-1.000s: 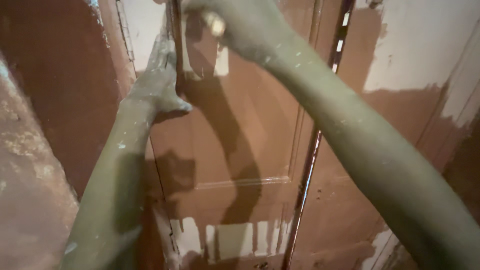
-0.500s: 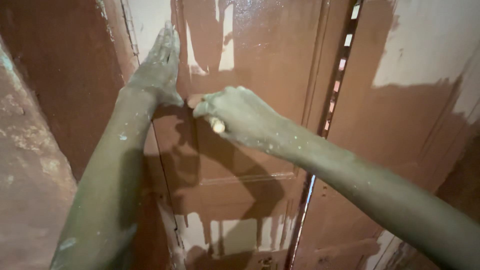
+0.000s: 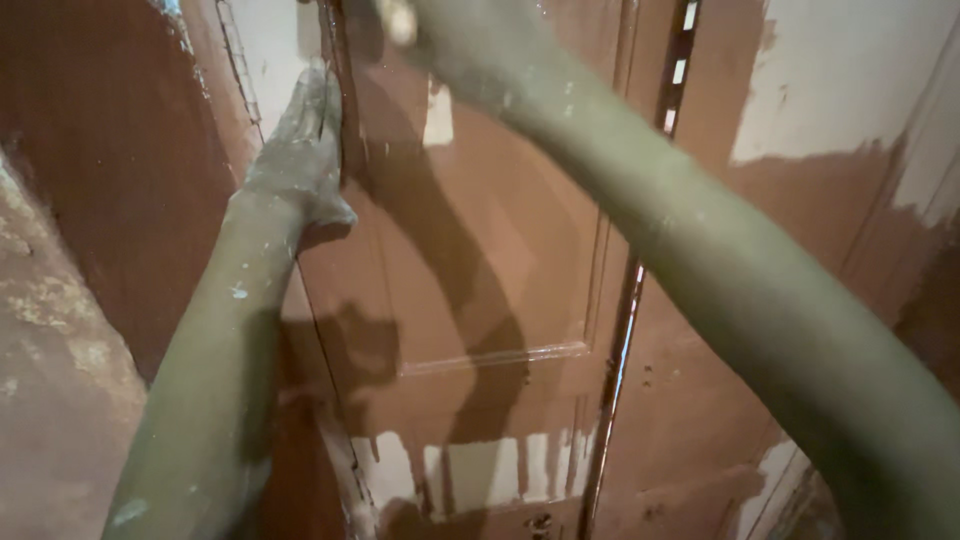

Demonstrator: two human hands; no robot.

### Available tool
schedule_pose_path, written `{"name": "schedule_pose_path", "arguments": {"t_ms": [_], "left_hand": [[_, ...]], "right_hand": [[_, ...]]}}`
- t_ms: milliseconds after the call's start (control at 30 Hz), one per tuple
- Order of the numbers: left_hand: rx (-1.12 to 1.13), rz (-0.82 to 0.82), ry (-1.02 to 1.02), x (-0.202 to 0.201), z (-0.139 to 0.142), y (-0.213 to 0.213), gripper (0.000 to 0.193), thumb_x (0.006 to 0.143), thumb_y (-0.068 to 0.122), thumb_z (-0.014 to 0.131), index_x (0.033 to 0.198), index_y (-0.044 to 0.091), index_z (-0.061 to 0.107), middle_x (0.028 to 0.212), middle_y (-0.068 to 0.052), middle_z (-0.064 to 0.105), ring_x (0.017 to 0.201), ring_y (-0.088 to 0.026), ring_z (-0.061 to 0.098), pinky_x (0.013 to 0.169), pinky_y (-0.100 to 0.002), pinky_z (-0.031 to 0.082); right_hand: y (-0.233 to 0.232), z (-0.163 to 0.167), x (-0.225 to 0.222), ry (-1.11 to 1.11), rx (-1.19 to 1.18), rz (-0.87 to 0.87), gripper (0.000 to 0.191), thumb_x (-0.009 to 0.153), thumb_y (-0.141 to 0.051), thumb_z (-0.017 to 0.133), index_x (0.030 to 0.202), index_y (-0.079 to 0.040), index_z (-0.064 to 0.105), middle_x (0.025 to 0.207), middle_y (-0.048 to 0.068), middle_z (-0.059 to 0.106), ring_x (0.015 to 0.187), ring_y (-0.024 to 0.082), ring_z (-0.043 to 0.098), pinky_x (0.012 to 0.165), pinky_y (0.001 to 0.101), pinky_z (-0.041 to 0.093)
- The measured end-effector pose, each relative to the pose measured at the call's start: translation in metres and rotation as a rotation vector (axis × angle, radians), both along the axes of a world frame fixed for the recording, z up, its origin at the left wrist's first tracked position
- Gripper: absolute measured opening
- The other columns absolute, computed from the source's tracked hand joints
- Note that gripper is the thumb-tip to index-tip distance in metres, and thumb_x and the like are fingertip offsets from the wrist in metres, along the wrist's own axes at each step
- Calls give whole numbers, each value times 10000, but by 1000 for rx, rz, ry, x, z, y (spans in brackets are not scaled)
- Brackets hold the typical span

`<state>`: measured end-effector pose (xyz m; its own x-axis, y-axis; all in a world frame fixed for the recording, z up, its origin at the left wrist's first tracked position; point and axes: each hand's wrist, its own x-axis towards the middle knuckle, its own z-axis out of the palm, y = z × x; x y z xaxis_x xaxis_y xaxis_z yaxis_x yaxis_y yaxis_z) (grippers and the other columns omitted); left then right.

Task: The person paints a wooden door with reddish-brown paint using a paintbrush, steadying the door with their other hand. They brush paint across the door panels and edges, briefly dip the brush into a paint container on the floor, and continue coating the unpainted areas of the door and frame.

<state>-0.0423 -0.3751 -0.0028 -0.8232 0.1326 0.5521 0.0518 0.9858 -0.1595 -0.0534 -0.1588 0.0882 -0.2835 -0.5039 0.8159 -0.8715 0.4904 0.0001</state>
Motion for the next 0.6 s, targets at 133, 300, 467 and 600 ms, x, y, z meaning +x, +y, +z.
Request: {"name": "schedule_pose_path", "arguments": {"t_ms": [133, 300, 467, 600], "left_hand": [[-77, 4, 47, -6, 1, 1, 1352, 580, 116, 801, 1600, -59, -69, 1692, -230, -107, 1592, -312, -50, 1299, -298, 70], [-173, 73, 56, -6, 0, 3, 1374, 595, 175, 845, 1606, -49, -60, 1687, -245, -121, 1587, -316, -56, 1277, -307, 64], [-87, 105, -21, 3, 7, 11, 1553, 555, 412, 977, 1601, -13, -90, 1691, -191, -114, 1579, -281, -47, 1275, -332, 79], [7, 114, -25, 6, 11, 20, 1633, 485, 494, 1015, 1613, 10, -63, 1714, -181, -74, 1584, -273, 15, 1269, -320, 114]], "right_hand": [[-8, -59, 13, 484, 263, -21, 124, 862, -188, 673, 909, -130, 772, 971, 92, 747, 925, 289, 734, 748, 422, 596], [6, -134, 38, 215, 395, 21, 247, 866, -58, 686, 1090, -107, 777, 1088, 124, 744, 935, 301, 733, 822, 435, 603], [43, -115, 37, 46, 259, 231, 203, 819, -42, 750, 1002, -117, 797, 1177, 89, 770, 1079, 246, 764, 967, 380, 600], [52, -47, 20, 187, 220, 73, 216, 828, -47, 733, 1017, -122, 807, 1047, 95, 792, 845, 266, 757, 788, 403, 601]]}}
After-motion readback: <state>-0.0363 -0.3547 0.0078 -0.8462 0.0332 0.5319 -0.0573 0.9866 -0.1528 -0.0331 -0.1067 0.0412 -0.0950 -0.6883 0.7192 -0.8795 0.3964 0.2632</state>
